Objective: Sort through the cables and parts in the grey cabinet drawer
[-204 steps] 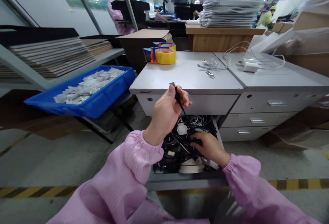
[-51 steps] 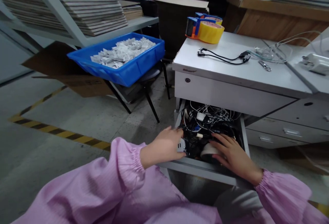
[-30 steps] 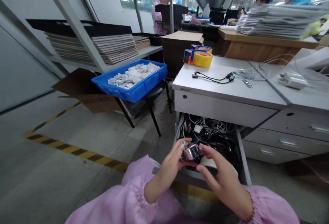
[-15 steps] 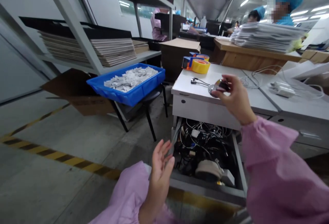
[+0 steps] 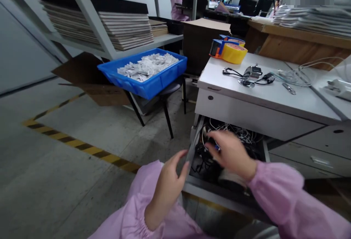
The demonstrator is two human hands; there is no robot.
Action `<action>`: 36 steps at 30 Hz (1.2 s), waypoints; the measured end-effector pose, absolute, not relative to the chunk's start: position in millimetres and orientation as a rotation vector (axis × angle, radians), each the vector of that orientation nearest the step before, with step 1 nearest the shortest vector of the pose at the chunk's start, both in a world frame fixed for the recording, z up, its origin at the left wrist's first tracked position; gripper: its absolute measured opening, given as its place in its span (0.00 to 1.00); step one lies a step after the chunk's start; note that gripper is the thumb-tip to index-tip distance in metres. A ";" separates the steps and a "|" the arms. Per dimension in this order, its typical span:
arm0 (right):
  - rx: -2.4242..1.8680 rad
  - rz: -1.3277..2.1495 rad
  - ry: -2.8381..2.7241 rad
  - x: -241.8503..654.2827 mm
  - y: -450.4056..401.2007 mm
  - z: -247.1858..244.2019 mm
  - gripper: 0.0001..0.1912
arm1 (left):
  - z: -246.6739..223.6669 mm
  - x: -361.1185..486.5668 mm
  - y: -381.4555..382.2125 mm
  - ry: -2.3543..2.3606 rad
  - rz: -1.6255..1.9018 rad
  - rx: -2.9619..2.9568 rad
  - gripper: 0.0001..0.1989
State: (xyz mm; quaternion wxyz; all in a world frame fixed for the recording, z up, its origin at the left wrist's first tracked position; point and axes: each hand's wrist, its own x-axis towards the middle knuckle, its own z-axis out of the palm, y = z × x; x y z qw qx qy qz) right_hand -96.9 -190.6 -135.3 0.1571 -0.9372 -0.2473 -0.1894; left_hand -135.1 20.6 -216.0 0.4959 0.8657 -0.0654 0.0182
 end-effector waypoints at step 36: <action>-3.015 0.057 -0.651 -102.3 -243.7 -186.5 0.20 | -220.4 -133.7 28.3 -0.303 -0.187 2.207 0.12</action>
